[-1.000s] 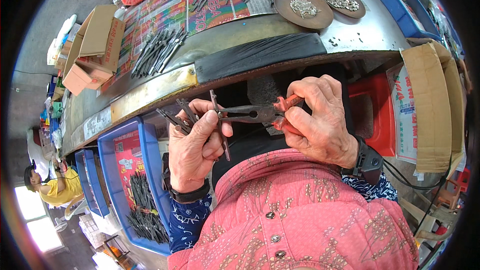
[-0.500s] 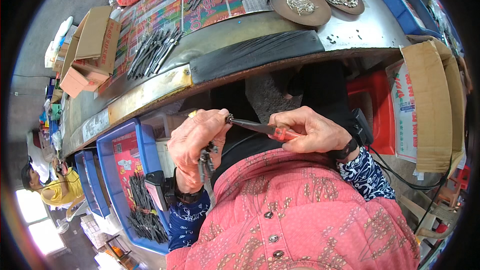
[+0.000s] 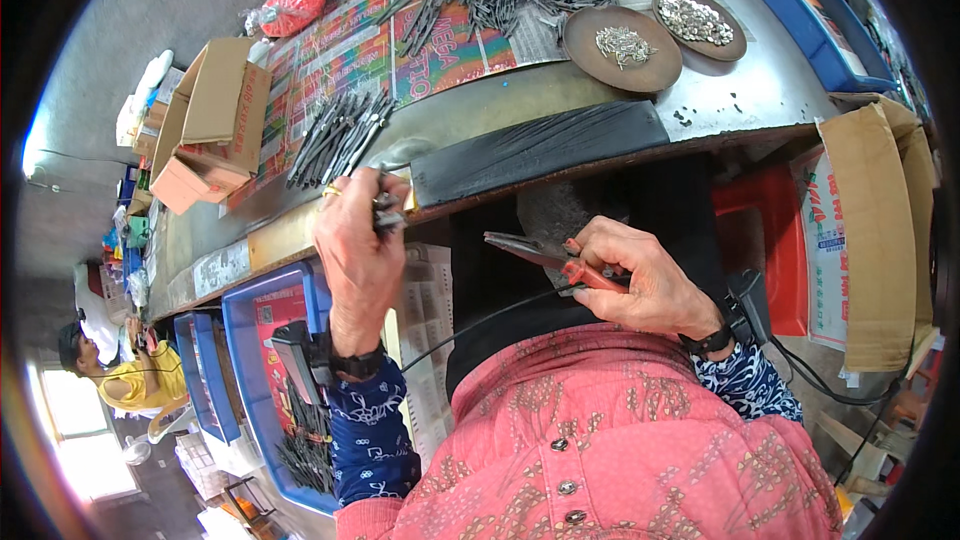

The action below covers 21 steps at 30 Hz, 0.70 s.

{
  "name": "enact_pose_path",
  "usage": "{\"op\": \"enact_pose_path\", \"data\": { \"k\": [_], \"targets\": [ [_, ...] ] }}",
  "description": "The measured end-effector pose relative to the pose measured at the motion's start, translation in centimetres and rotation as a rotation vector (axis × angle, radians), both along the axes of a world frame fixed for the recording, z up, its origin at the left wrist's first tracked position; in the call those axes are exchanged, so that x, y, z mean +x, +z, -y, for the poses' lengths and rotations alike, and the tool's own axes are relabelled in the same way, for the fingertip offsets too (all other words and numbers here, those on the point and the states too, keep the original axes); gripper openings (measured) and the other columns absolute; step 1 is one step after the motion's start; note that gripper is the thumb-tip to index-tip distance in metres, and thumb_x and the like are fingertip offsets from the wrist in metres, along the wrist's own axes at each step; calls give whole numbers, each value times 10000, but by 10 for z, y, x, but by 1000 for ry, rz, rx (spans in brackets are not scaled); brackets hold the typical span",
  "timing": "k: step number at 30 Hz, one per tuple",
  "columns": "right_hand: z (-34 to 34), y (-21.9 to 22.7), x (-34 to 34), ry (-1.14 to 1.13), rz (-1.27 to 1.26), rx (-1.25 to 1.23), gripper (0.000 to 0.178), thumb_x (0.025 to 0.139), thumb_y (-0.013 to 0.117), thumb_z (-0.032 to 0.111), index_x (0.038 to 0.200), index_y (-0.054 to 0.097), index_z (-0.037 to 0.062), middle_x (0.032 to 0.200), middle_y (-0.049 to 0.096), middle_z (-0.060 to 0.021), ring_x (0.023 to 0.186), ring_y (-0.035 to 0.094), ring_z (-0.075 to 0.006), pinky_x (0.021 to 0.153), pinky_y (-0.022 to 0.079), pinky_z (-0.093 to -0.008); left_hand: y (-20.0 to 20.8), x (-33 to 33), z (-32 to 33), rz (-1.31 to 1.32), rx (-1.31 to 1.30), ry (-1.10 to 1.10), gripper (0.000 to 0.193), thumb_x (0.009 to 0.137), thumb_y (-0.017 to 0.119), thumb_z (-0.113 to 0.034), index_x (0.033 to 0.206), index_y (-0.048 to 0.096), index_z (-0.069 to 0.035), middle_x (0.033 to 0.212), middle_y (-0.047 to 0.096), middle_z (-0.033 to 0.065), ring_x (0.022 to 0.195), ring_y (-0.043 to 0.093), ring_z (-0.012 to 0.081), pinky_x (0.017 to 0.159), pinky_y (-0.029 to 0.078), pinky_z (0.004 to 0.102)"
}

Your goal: The person repeatedly picks up thin metal rods from a table and bends them with pliers. After each bend, the rod is placed into a blue bin. The process is repeated continuously throughout the clip.

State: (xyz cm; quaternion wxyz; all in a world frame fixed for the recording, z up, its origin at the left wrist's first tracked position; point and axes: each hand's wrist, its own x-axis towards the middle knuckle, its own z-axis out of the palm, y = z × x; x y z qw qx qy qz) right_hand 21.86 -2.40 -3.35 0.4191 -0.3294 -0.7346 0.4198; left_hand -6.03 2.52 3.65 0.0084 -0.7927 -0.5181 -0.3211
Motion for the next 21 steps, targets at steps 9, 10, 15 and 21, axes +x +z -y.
{"op": "enact_pose_path", "data": {
  "k": [9,10,15,21],
  "targets": [
    [-3,-7,3,-32,98,0,198,691,750,8,799,585,-1,862,609,-113,866,638,-302,824,527,-390,-9,-26,-50,94,-100,107,103,908,660,-61,987,620,-9,736,603,167,605,561,285,599,461,345],
    [-5,-8,2,-39,75,16,184,696,739,17,803,590,2,836,591,-112,832,617,-300,779,509,-388,-10,-26,-54,81,-114,113,120,886,668,-48,990,625,-8,762,612,179,632,577,309,613,467,358],
    [-7,-14,1,-38,79,-18,185,695,749,18,790,592,-1,847,607,-123,867,653,-311,797,529,-396,-19,-31,-74,-47,-13,171,263,762,683,15,1019,640,-17,914,623,212,861,617,423,722,482,458],
    [-10,-18,-2,-78,23,35,172,706,714,32,763,556,-2,777,553,-118,756,583,-305,675,478,-386,-27,-29,-81,-232,89,176,278,748,709,-9,1014,632,-37,927,607,180,874,611,421,721,492,477]
  ]
}}
